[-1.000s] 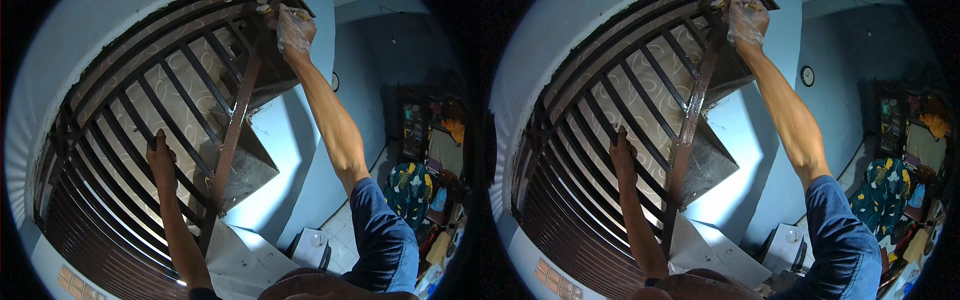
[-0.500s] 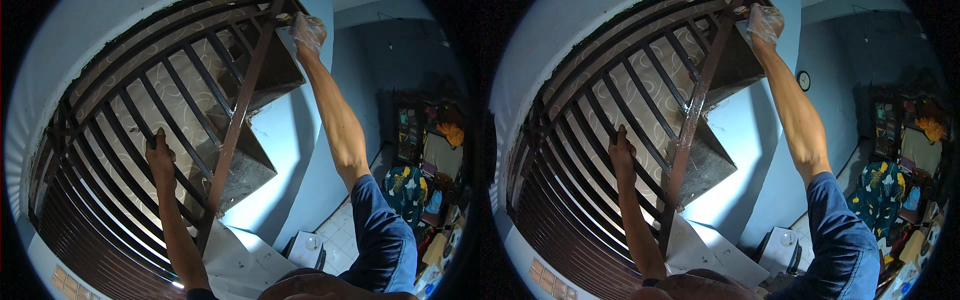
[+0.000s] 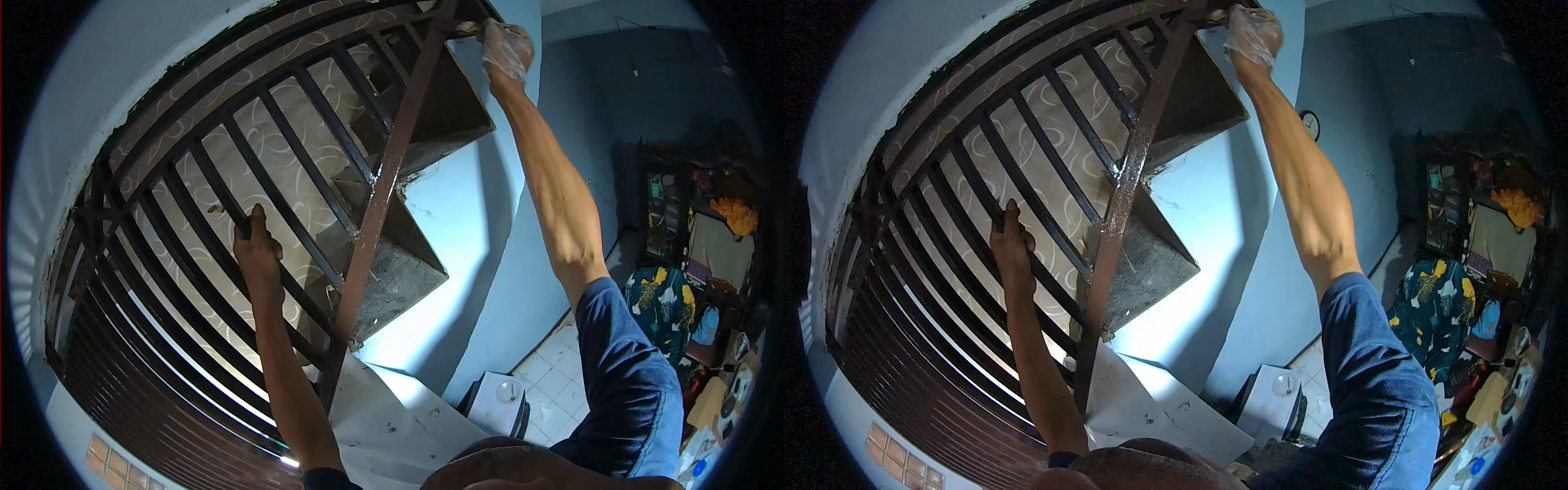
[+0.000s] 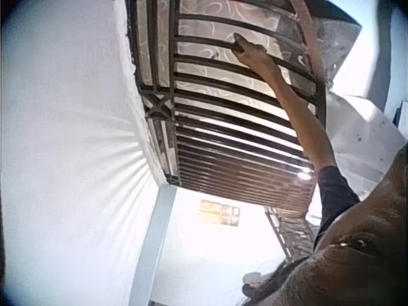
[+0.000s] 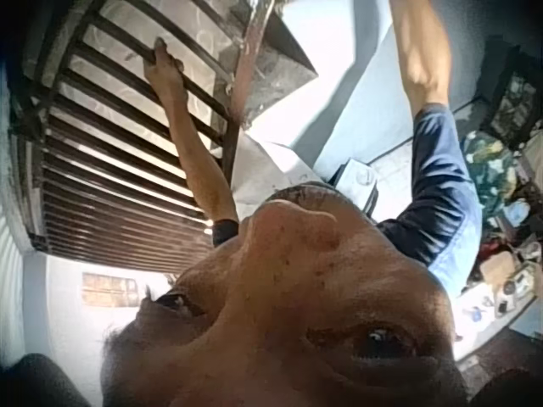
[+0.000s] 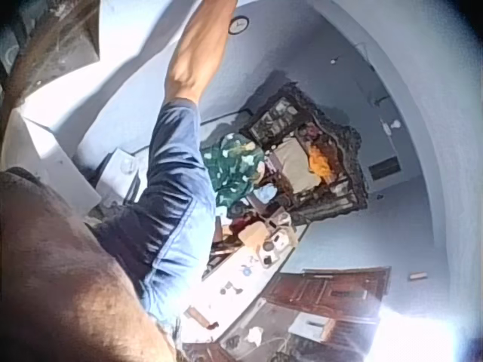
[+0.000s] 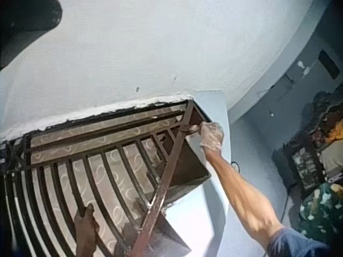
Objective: Painting a metal staircase railing with a brush.
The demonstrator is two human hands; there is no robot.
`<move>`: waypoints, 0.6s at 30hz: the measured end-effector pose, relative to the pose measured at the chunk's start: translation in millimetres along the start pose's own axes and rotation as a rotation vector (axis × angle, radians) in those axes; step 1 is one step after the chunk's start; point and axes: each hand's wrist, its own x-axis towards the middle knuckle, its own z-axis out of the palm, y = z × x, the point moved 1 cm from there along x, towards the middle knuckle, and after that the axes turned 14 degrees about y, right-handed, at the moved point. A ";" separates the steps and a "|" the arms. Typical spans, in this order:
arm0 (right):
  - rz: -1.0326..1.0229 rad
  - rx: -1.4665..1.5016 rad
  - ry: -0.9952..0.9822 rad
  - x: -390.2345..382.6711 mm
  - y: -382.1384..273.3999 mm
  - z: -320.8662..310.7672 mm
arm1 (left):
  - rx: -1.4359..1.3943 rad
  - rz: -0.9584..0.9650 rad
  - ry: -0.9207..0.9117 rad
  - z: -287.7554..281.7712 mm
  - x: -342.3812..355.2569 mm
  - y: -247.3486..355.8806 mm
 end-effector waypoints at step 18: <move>0.141 0.328 -0.450 -20.1 23.7 -59.6 | -0.012 -0.019 -0.007 3.7 -4.2 5.6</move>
